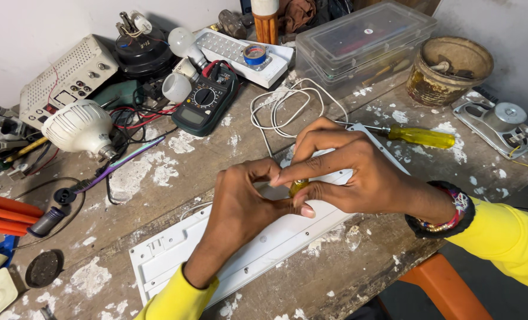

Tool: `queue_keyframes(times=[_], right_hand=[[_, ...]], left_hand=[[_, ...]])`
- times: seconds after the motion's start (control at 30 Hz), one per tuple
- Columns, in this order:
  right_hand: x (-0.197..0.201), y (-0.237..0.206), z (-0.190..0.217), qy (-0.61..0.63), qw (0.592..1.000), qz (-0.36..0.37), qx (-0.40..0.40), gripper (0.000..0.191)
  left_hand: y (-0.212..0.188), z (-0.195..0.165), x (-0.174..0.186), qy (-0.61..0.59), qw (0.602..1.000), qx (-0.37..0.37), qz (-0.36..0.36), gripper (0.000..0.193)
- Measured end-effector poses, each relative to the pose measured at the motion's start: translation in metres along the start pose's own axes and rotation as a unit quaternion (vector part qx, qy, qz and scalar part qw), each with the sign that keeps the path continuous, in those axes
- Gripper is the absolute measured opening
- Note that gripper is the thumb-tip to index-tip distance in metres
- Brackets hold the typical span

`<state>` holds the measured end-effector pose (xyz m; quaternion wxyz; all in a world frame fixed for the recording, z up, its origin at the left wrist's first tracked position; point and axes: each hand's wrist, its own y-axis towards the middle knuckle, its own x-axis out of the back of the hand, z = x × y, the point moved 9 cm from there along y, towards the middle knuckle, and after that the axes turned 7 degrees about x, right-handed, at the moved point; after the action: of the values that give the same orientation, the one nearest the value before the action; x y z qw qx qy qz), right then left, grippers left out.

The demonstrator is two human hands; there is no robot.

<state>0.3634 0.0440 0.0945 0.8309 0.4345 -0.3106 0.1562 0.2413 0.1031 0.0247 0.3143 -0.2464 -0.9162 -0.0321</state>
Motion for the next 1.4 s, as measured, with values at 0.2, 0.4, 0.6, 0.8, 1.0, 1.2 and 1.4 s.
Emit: queue_keyframes(times=[0.2, 0.4, 0.6, 0.8, 1.0, 1.2, 1.4], right_hand=[[-0.002, 0.004, -0.004, -0.014, 1.000, 0.012, -0.005, 0.040], [-0.005, 0.006, 0.007, 0.011, 0.999, 0.030, 0.004, 0.040], [-0.005, 0.009, 0.001, -0.001, 1.000, 0.018, -0.004, 0.043], [-0.005, 0.010, -0.003, 0.004, 1.000, 0.016, -0.008, 0.043], [-0.007, 0.011, 0.002, 0.021, 0.998, 0.055, -0.003, 0.042], [-0.005, 0.012, 0.000, 0.017, 1.000, 0.026, -0.002, 0.036], [0.001, 0.011, -0.004, 0.000, 1.000, 0.007, 0.001, 0.022]], left_hand=[[-0.002, -0.004, -0.009, -0.045, 0.996, -0.058, 0.055, 0.029], [0.000, -0.009, -0.002, -0.135, 0.980, -0.132, 0.055, 0.026], [0.003, -0.005, 0.010, -0.008, 0.998, -0.053, -0.022, 0.044], [-0.004, -0.018, 0.010, -0.096, 0.984, -0.152, -0.006, 0.040], [-0.004, -0.009, 0.004, -0.145, 0.981, -0.128, 0.024, 0.030], [0.002, -0.002, 0.009, 0.016, 0.999, -0.004, -0.030, 0.047], [-0.017, -0.034, 0.018, -0.073, 0.967, -0.239, -0.038, 0.042]])
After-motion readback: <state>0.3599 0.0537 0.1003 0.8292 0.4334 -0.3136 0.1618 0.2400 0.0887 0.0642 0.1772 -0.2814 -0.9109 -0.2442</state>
